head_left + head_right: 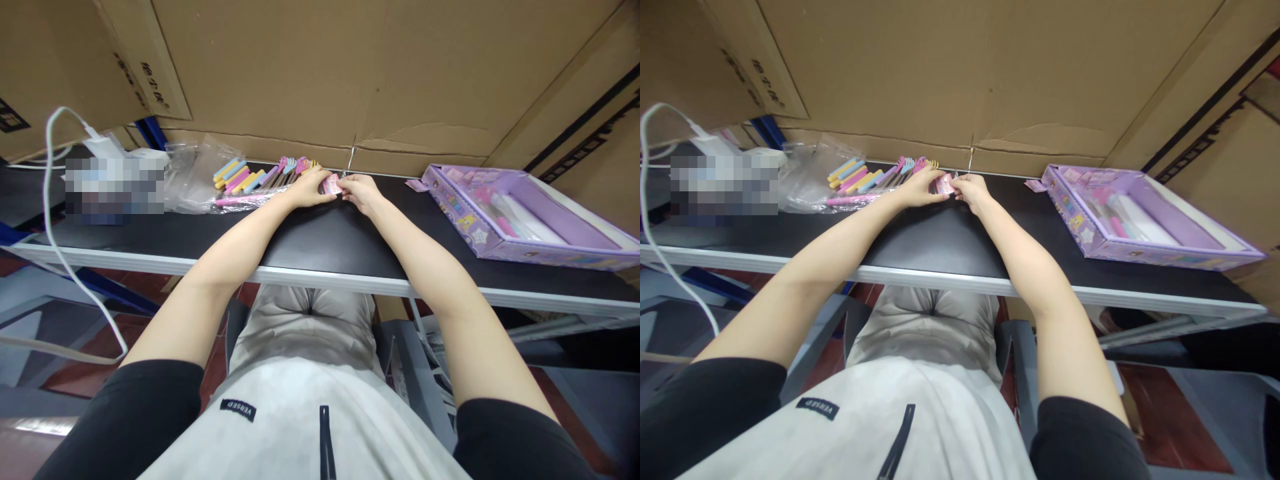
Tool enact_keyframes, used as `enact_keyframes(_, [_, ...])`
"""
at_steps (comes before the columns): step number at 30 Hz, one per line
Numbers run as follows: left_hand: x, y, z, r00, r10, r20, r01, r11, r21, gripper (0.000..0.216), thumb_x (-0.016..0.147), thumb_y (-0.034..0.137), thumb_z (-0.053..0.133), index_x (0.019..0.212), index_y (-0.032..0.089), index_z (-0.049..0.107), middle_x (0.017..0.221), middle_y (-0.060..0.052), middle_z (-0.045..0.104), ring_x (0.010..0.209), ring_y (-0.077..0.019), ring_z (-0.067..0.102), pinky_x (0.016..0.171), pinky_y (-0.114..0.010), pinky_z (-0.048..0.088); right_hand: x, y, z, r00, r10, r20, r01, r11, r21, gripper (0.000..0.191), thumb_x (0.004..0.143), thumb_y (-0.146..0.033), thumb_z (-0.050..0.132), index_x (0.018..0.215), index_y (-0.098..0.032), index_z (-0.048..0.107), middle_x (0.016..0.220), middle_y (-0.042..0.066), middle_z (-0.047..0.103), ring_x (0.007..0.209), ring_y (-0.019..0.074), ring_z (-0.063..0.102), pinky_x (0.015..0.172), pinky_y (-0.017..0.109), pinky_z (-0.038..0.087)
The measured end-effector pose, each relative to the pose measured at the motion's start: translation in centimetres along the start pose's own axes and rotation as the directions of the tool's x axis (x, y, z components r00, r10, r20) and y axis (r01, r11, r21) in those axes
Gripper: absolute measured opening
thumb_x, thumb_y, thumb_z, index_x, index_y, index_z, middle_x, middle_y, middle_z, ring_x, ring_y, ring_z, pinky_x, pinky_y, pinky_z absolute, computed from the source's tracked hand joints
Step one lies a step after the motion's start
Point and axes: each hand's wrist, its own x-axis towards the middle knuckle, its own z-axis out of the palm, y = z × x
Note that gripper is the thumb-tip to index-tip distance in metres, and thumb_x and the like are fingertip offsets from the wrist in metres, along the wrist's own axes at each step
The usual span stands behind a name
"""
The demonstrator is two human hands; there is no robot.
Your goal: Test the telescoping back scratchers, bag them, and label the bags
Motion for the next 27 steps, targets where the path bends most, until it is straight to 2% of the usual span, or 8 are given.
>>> enact_keyframes(4, [-0.1,0.5,-0.2,1.000,-0.012,0.009,0.012,1.000,-0.009,0.061,0.089,0.042,0.076,0.142,0.014,0.066,0.135,-0.021,0.068,0.130,-0.0382,0.065,0.116,-0.051,0.049,0.7,0.8,0.1,0.987,-0.153,-0.039,0.145,0.976,-0.160,0.031,0.080,0.001,0.074,0.067,-0.021,0.055,0.063,-0.002,0.055,0.063,0.0134,0.054,0.072,0.028,0.055])
enact_keyframes(7, [-0.2,1.1,-0.5,0.999,-0.034,0.014,0.034,0.999,-0.017,0.058,0.089,0.040,0.076,0.139,0.013,0.067,0.134,-0.020,0.068,0.130,-0.0380,0.065,0.116,-0.050,0.049,1.2,1.4,0.0,0.969,-0.244,-0.042,0.227,0.943,-0.245,0.027,0.077,-0.001,0.073,0.068,-0.021,0.057,0.069,-0.001,0.059,0.073,0.0152,0.060,0.082,0.030,0.055])
enact_keyframes(10, [-0.3,1.8,-0.9,0.998,-0.061,0.025,0.062,0.998,-0.020,0.057,0.089,0.037,0.075,0.139,0.011,0.067,0.135,-0.022,0.067,0.131,-0.0388,0.064,0.117,-0.051,0.048,1.5,1.7,-0.1,0.957,-0.289,-0.033,0.271,0.927,-0.259,0.021,0.077,-0.005,0.073,0.071,-0.020,0.060,0.071,-0.001,0.061,0.077,0.0156,0.062,0.085,0.029,0.055])
enact_keyframes(15, [-0.3,1.8,-1.0,0.997,-0.072,0.027,0.072,0.997,-0.020,0.057,0.089,0.037,0.075,0.139,0.011,0.067,0.135,-0.022,0.067,0.132,-0.0392,0.063,0.118,-0.051,0.048,1.2,1.3,0.0,0.953,-0.302,-0.034,0.286,0.929,-0.232,0.018,0.079,-0.007,0.068,0.070,-0.020,0.061,0.069,-0.002,0.061,0.077,0.0150,0.061,0.085,0.029,0.055])
enact_keyframes(21, [-0.1,0.9,-0.5,0.999,-0.049,0.011,0.049,0.999,-0.004,0.059,0.089,0.042,0.075,0.140,0.013,0.067,0.132,-0.021,0.069,0.129,-0.0390,0.064,0.116,-0.053,0.050,0.8,0.8,0.0,0.952,-0.285,-0.115,0.265,0.950,-0.163,0.021,0.083,-0.011,0.070,0.069,-0.021,0.058,0.071,-0.001,0.059,0.079,0.0151,0.061,0.081,0.027,0.056])
enact_keyframes(27, [0.0,1.0,-0.5,0.999,-0.034,-0.009,0.034,0.999,0.006,0.055,0.089,0.041,0.073,0.137,0.014,0.069,0.133,-0.022,0.070,0.128,-0.0386,0.064,0.116,-0.053,0.050,0.5,0.7,0.1,0.982,-0.187,-0.023,0.185,0.979,-0.088,0.021,0.092,-0.020,0.076,0.075,-0.020,0.063,0.079,0.001,0.066,0.080,0.0145,0.065,0.077,0.027,0.056])
